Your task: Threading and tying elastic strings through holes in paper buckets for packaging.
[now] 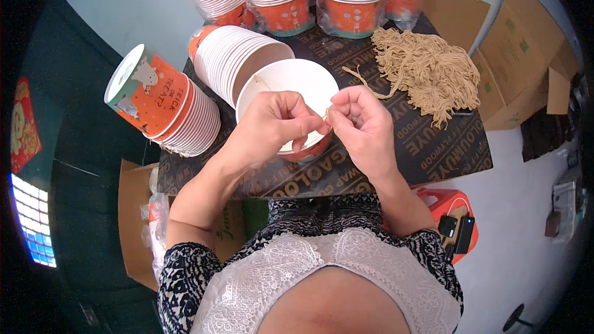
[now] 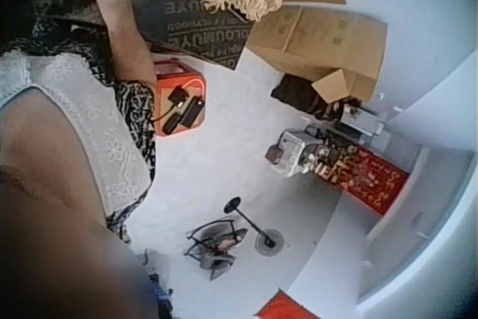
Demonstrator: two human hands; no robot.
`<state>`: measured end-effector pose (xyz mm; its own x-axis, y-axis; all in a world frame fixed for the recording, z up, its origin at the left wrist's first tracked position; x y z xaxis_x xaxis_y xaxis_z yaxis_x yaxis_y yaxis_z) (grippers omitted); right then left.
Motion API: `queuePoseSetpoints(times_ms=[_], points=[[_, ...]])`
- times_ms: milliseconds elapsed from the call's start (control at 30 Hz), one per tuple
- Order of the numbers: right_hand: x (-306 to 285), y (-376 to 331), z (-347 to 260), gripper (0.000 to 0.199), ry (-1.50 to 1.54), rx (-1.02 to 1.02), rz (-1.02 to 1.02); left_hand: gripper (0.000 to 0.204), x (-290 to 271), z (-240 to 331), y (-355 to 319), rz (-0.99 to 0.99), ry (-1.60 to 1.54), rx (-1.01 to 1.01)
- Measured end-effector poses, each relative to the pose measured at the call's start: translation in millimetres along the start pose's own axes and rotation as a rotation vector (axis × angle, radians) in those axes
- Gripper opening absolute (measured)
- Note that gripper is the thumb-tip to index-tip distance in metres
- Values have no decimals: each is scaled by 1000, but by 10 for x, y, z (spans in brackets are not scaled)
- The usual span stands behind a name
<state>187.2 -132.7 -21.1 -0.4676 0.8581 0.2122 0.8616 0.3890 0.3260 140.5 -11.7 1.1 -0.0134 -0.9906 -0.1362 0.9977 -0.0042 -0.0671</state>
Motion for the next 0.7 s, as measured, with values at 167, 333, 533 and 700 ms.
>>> queuePoseSetpoints(times_ms=[167, 333, 533, 700], points=[[-45, 26, -85, 7, 64, -79, 50, 11, -1, -40, 56, 1, -15, -40], [2, 80, -208, 15, -103, -243, -41, 11, -12, -89, 78, -25, -25, -56], [38, 90, -195, 16, -49, -252, -94, 12, -38, -28, 96, 28, 71, -23], [4, 139, -133, 14, 42, -196, -53, 13, -155, 149, 8, 202, 482, 101]])
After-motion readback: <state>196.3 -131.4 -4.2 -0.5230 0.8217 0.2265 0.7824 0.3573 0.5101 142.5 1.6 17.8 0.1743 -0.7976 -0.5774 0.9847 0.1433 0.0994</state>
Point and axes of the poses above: each hand's wrist, its own y-axis towards the middle knuckle, its own x-axis out of the palm, z = x × y, the point moved 10 cm from there along y, towards the middle knuckle, and after that the axes turned 2 degrees about z, right-handed, at the moved point
